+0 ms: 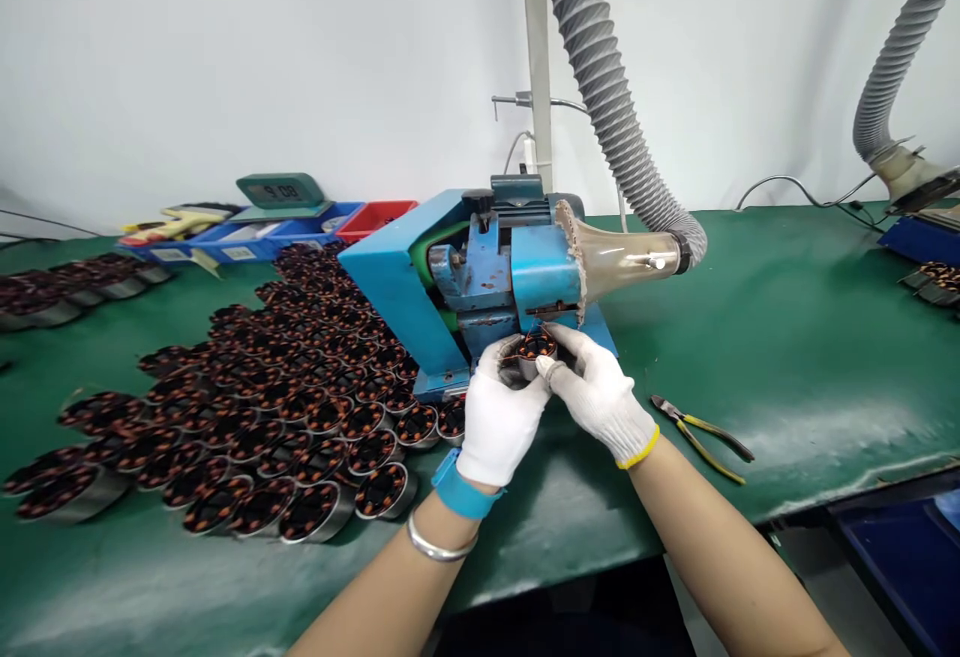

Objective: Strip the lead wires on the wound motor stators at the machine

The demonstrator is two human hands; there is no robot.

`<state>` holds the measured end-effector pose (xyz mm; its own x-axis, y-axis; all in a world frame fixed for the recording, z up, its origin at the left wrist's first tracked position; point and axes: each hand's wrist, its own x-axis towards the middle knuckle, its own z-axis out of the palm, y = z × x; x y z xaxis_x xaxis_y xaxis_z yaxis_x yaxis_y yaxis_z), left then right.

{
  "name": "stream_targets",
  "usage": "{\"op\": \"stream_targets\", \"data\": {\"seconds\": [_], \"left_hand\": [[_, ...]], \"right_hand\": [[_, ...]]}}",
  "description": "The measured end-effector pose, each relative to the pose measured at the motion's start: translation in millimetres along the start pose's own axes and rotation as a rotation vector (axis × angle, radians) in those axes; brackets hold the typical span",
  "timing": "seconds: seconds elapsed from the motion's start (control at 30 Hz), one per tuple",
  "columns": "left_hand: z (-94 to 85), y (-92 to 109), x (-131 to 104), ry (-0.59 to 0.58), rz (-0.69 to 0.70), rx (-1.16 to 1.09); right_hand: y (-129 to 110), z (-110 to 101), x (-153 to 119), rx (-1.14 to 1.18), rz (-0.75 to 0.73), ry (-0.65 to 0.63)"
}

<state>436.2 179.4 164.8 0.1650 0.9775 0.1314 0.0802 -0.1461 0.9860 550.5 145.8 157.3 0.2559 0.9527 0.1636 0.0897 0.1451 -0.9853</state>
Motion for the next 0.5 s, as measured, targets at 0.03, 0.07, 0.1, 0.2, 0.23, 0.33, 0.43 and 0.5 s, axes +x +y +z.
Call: {"op": "stream_targets", "data": {"seconds": [0.03, 0.07, 0.1, 0.2, 0.23, 0.33, 0.43, 0.5], "left_hand": [[1.2, 2, 2, 0.008, 0.021, 0.019], [2.5, 4, 3, 0.014, 0.042, 0.032], [3.7, 6, 5, 0.018, 0.06, 0.038], [6.7, 12, 10, 0.031, 0.092, 0.056], [7.5, 14, 11, 0.043, 0.096, 0.075], [9.8, 17, 12, 0.056, 0.107, 0.146], [13.8, 18, 13, 0.044, 0.11, 0.132], [17.2, 18, 14, 0.053, 0.114, 0.104]], "right_hand": [[1, 0, 3, 0.072, 0.033, 0.007], [1, 1, 6, 0.138, 0.059, 0.022], [1, 1, 8, 0.187, 0.079, 0.041], [-3, 0, 14, 0.221, 0.092, 0.057], [-5, -1, 16, 0.225, 0.086, 0.049], [-13, -4, 16, 0.235, 0.063, 0.049], [-16, -7, 16, 0.262, 0.056, 0.072], [-14, -7, 16, 0.315, 0.055, 0.081]]}}
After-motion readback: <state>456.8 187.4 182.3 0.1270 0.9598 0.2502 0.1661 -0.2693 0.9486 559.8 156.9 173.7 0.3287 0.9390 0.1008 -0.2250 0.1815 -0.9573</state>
